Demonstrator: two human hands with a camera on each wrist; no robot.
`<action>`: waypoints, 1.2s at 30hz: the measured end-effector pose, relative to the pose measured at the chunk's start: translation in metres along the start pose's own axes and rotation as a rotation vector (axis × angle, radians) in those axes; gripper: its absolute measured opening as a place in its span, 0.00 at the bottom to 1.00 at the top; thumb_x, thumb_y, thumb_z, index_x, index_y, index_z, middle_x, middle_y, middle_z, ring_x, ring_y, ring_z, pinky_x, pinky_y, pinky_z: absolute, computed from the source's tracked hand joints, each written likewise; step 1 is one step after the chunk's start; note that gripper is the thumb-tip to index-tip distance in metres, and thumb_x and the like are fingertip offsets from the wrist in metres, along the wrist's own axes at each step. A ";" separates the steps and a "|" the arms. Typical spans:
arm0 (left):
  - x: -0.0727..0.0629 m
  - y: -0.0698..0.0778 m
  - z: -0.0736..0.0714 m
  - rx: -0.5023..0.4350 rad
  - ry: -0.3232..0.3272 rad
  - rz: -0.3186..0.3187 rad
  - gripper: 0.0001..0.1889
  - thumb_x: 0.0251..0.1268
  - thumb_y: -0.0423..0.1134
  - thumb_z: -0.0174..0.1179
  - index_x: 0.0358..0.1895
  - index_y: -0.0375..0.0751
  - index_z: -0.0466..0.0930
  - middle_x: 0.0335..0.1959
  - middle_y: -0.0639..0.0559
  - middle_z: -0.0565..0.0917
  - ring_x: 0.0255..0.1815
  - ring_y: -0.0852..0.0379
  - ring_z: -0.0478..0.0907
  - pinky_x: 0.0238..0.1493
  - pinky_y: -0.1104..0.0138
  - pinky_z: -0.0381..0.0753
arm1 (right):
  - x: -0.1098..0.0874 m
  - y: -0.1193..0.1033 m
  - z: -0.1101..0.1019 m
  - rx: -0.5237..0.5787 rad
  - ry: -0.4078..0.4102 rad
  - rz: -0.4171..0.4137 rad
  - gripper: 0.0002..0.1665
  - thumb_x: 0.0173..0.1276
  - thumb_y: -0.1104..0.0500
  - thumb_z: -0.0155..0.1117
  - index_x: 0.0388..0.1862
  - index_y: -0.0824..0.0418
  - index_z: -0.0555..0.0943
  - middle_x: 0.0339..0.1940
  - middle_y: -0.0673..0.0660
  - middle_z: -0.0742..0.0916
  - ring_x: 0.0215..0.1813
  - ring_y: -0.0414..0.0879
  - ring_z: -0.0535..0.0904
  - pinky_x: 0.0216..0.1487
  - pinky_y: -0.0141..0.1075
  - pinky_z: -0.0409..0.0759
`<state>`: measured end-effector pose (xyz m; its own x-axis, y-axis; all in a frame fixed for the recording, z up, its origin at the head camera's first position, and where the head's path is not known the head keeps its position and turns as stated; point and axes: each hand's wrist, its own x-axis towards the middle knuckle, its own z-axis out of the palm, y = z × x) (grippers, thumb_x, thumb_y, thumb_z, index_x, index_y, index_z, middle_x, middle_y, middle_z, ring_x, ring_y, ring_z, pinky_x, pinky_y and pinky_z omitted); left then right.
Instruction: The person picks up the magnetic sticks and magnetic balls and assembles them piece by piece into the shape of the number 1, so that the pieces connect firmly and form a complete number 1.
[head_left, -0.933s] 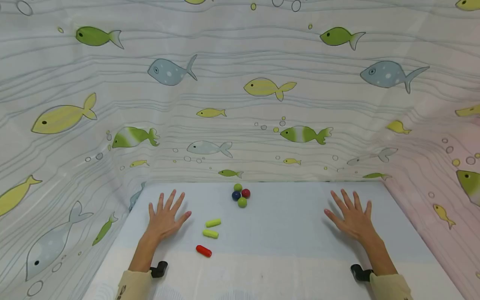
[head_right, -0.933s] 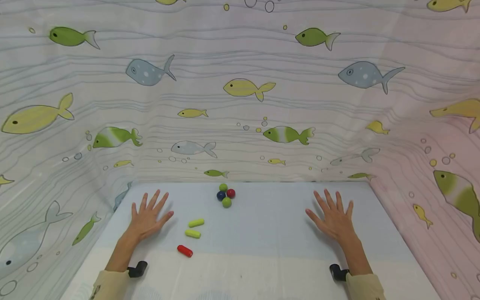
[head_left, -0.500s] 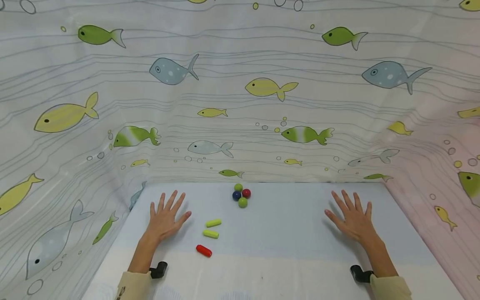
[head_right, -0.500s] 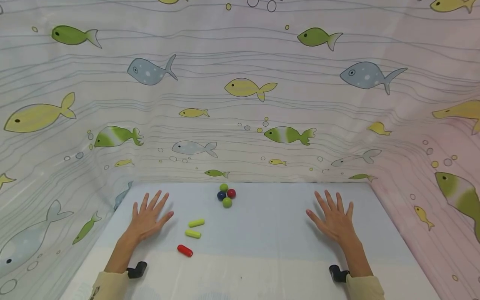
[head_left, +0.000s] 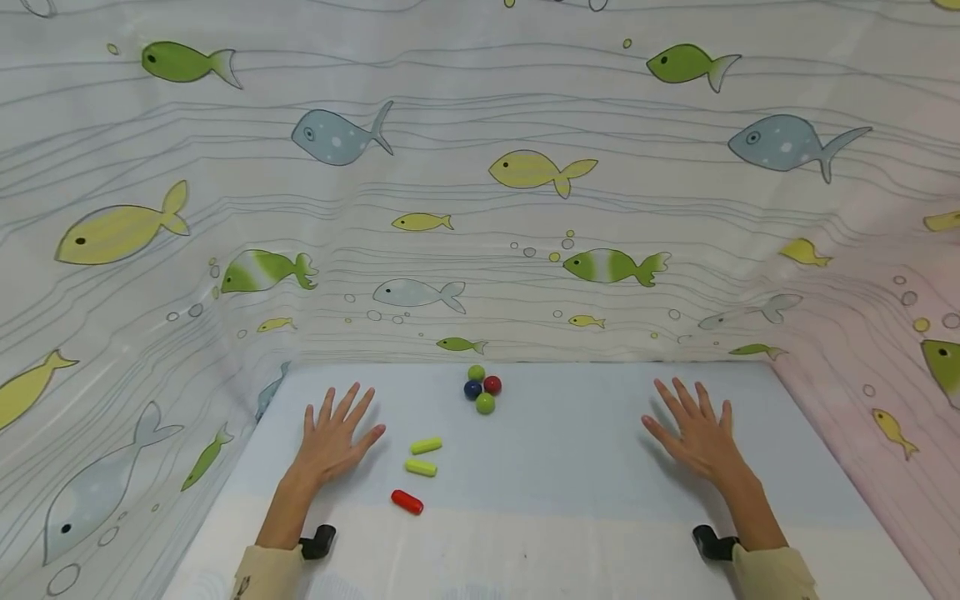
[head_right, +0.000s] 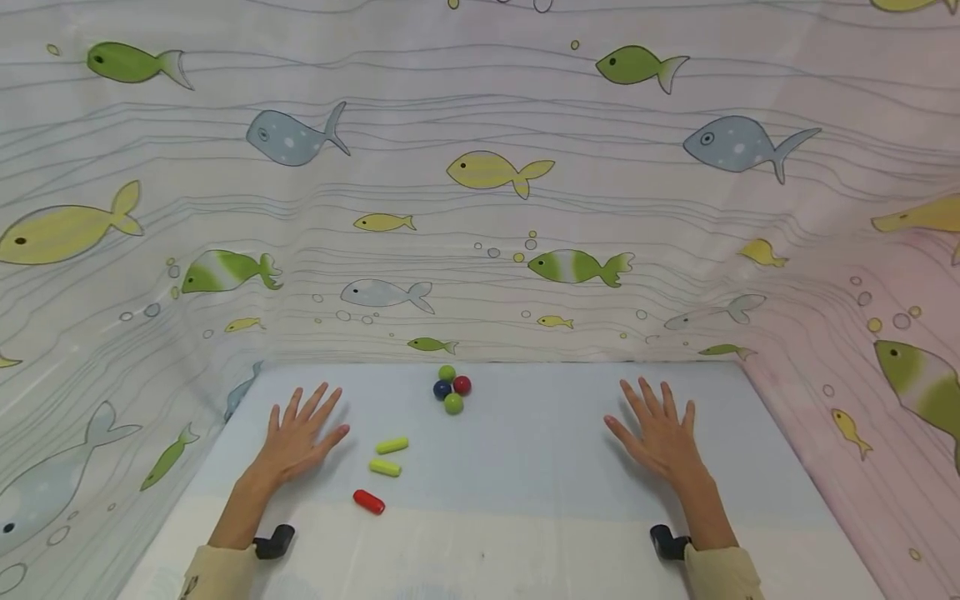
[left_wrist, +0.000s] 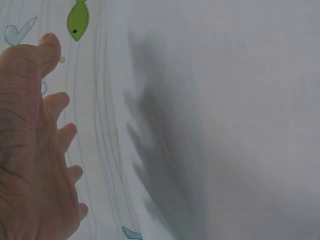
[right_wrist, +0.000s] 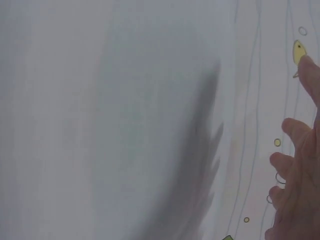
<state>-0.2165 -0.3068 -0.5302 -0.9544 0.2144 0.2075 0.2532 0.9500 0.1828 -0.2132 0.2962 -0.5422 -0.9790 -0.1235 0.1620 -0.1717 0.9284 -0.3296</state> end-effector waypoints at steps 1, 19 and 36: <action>0.000 0.000 0.000 0.000 -0.003 -0.002 0.40 0.68 0.65 0.50 0.76 0.47 0.59 0.77 0.40 0.55 0.75 0.27 0.43 0.63 0.28 0.38 | 0.001 -0.001 0.000 0.002 -0.004 -0.003 0.47 0.71 0.33 0.53 0.81 0.49 0.50 0.78 0.67 0.56 0.78 0.69 0.36 0.63 0.73 0.28; 0.007 0.007 -0.003 -0.066 -0.077 -0.016 0.38 0.70 0.63 0.50 0.76 0.47 0.59 0.77 0.40 0.57 0.75 0.28 0.44 0.64 0.29 0.39 | 0.025 -0.039 0.001 0.137 -0.052 -0.039 0.46 0.71 0.35 0.55 0.80 0.51 0.55 0.78 0.64 0.59 0.78 0.67 0.43 0.65 0.72 0.37; 0.011 0.026 0.002 -0.184 -0.069 0.073 0.34 0.70 0.62 0.52 0.73 0.46 0.66 0.70 0.43 0.70 0.67 0.35 0.63 0.63 0.36 0.57 | 0.051 -0.069 0.020 0.331 -0.085 -0.158 0.41 0.74 0.38 0.54 0.78 0.55 0.59 0.77 0.63 0.63 0.77 0.65 0.50 0.68 0.67 0.46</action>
<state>-0.2211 -0.2790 -0.5249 -0.9396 0.3021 0.1611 0.3403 0.8755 0.3430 -0.2537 0.2191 -0.5302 -0.9409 -0.2976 0.1616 -0.3337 0.7340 -0.5915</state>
